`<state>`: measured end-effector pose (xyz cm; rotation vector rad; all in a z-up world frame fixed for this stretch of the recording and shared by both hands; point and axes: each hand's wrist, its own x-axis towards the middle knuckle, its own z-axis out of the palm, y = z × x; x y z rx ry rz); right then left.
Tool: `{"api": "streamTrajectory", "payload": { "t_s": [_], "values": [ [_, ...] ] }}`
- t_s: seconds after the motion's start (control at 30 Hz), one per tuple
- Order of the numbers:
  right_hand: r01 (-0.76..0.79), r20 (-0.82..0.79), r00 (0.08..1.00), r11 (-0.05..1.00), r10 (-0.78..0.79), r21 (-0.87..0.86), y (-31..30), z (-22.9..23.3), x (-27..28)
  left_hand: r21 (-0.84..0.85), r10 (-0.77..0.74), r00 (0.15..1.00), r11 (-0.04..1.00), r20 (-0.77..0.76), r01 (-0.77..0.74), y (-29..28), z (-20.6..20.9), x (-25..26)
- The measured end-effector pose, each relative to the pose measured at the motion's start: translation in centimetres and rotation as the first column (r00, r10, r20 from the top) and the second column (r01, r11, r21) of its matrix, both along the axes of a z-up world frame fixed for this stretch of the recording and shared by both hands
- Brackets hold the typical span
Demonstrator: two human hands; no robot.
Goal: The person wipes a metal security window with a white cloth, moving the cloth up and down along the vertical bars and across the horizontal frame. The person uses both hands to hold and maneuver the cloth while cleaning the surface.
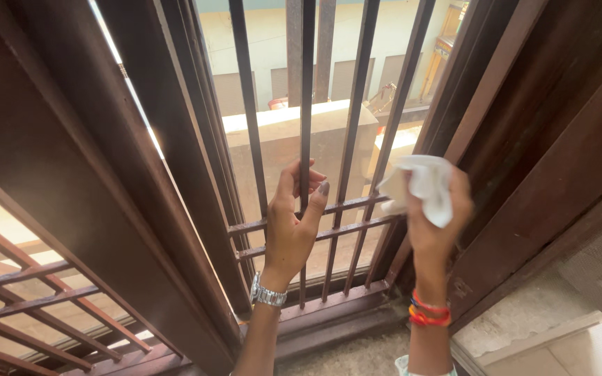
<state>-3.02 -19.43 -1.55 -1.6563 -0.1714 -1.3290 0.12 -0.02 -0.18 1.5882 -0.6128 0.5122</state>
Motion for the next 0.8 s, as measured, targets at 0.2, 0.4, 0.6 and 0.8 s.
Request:
{"api": "streamTrajectory", "payload": {
  "t_s": [0.2, 0.4, 0.6, 0.8],
  "values": [
    [0.350, -0.019, 0.924, 0.868, -0.381, -0.352, -0.9, -2.0, 3.8, 0.034, 0.082, 0.995, 0.996, 0.049, -0.083, -0.6, -0.6, 0.5],
    [0.249, -0.078, 0.950, 0.885, -0.303, -0.393, -3.2, -2.6, 4.0, 0.166, 0.330, 0.866, 0.896, 0.375, -0.413, -2.2, -2.0, 1.2],
    [0.136, -0.164, 0.961, 0.897, -0.222, -0.420, -4.2, -2.0, 3.2, 0.179, 0.466, 0.766, 0.791, 0.442, -0.585, -3.2, -2.9, 2.3],
    [0.154, -0.194, 0.949, 0.901, -0.249, -0.406, -4.7, -2.0, 3.1, 0.162, 0.510, 0.716, 0.750, 0.477, -0.642, -3.7, -3.4, 2.9]
  ]
}}
